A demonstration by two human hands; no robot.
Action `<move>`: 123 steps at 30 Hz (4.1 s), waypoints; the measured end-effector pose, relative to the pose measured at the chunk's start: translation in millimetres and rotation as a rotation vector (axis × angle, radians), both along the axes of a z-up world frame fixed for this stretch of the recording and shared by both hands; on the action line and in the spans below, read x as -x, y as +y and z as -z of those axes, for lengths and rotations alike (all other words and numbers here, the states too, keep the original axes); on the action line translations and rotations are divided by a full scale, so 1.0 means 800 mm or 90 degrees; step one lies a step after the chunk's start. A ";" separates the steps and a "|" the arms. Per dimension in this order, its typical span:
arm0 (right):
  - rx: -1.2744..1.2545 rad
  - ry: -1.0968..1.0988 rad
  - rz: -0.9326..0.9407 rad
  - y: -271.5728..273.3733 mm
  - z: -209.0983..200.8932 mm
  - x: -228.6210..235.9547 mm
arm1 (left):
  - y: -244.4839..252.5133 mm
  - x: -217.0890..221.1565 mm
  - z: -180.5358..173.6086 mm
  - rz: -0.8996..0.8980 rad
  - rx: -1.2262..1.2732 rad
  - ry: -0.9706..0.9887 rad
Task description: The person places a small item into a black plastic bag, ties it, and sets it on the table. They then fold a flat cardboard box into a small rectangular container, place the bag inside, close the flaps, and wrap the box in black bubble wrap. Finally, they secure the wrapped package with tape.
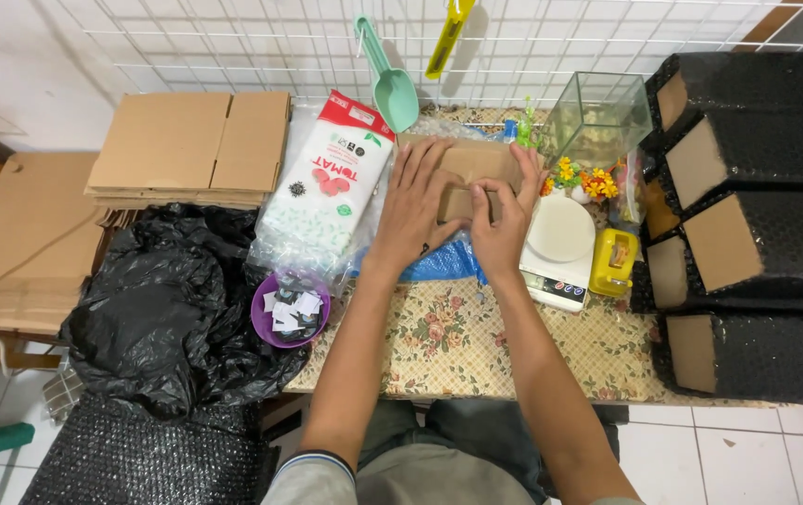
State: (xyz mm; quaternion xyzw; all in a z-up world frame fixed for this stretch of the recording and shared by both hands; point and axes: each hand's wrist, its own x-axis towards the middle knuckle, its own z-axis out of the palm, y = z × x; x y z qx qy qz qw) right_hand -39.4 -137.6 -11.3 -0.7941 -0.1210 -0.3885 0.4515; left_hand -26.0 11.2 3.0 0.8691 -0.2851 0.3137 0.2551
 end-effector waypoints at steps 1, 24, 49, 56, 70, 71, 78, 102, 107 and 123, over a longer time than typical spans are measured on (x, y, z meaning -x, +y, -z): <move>0.000 0.000 0.000 0.000 0.002 -0.001 | 0.001 -0.002 0.002 0.000 0.000 0.000; 0.065 -0.019 0.050 0.002 0.007 -0.006 | -0.011 -0.015 0.016 -0.024 0.094 -0.102; 0.033 -0.003 0.112 0.007 0.017 -0.010 | -0.011 -0.013 0.017 -0.023 0.099 -0.095; 0.227 -0.153 0.044 -0.025 0.015 -0.018 | -0.009 -0.019 0.013 -0.028 0.100 -0.079; 0.249 -0.210 0.111 -0.023 0.029 -0.027 | -0.007 -0.027 0.028 -0.039 0.110 -0.107; 0.288 -0.197 0.066 -0.024 0.027 -0.027 | -0.007 -0.028 0.031 -0.029 0.122 -0.122; 0.206 -0.106 0.131 -0.056 0.023 -0.026 | -0.013 -0.015 0.018 -0.042 0.192 -0.119; -0.025 0.129 -0.582 0.257 -0.029 0.215 | 0.201 0.311 0.007 -0.346 0.694 -0.097; -0.029 0.154 -0.754 0.341 -0.009 0.275 | 0.275 0.387 0.029 -0.515 0.728 -0.122; 0.122 0.331 -0.841 0.525 0.158 0.355 | 0.385 0.503 0.210 -0.910 0.752 0.007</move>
